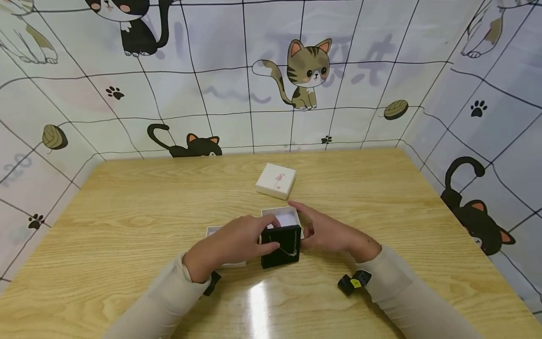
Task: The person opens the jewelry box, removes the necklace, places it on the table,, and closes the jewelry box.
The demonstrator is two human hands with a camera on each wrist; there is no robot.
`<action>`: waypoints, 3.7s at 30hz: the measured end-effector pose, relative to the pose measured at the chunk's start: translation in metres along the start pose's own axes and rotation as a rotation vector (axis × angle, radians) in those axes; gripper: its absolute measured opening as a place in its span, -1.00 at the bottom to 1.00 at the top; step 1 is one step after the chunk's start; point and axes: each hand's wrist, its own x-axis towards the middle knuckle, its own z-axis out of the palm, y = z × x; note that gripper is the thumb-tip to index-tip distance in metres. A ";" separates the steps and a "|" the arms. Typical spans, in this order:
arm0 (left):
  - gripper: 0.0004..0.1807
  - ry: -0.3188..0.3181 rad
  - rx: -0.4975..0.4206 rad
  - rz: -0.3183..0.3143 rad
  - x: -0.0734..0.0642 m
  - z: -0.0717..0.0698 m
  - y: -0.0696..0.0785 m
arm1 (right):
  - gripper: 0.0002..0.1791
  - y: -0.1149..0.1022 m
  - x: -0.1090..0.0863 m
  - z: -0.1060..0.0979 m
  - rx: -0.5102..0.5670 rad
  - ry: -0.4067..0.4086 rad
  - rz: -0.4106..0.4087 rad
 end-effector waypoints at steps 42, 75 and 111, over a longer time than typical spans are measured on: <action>-0.73 0.085 -0.225 -0.077 0.003 0.008 -0.021 | 0.03 0.004 0.002 0.003 0.041 -0.026 -0.034; -0.78 0.112 -0.191 -0.064 -0.002 -0.008 -0.015 | -0.84 -0.066 -0.013 0.032 -0.577 0.483 -0.300; -0.78 0.131 -0.044 -0.012 -0.006 -0.004 -0.004 | -0.80 -0.067 -0.010 0.054 -0.736 0.558 -0.216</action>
